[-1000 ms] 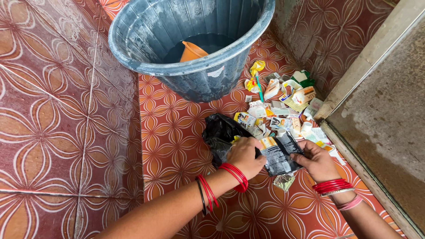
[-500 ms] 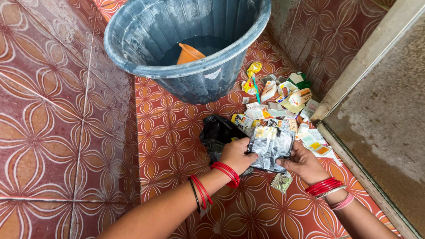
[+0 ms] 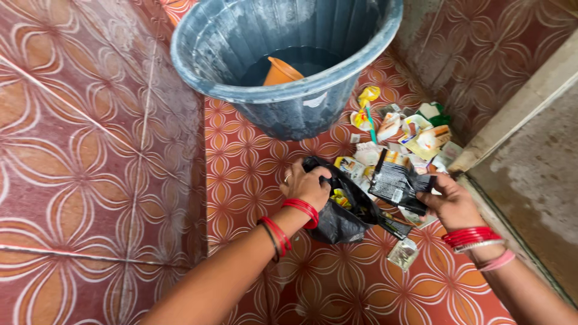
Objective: The person picks up scattered plastic wrappers and trash sachets from the floor by hand and puts them into a black plastic bag.
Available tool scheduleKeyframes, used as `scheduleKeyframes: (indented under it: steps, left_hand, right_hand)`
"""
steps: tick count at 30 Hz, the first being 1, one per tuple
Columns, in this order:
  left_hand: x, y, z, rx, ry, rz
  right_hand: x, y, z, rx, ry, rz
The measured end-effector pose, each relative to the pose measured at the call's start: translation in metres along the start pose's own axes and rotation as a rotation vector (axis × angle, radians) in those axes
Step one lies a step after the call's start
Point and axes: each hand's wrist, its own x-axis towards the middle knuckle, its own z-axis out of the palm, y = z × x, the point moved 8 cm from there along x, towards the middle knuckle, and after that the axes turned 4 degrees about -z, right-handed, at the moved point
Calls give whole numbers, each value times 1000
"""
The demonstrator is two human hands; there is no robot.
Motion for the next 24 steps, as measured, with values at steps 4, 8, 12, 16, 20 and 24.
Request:
scheduleKeyframes:
  steps: [4, 8, 12, 16, 20, 24]
  left_hand:
    - [22, -30, 12, -68, -75, -186]
    - [45, -62, 41, -170, -139, -292]
    - [66, -89, 73, -321, -104, -225]
    - [73, -95, 86, -638, -98, -17]
    - [63, -84, 72, -759, -134, 428]
    - [41, -81, 61, -440, -254, 439]
  right_hand:
    - [21, -25, 27, -57, -51, -47]
    - [36, -44, 65, -148, -103, 16]
    - [48, -44, 110, -546, -185, -93]
    - [40, -37, 152, -677, -231, -246]
    - [-6, -16, 167, -728, -473, -56]
    - [-37, -26, 173, -802, -598, -82]
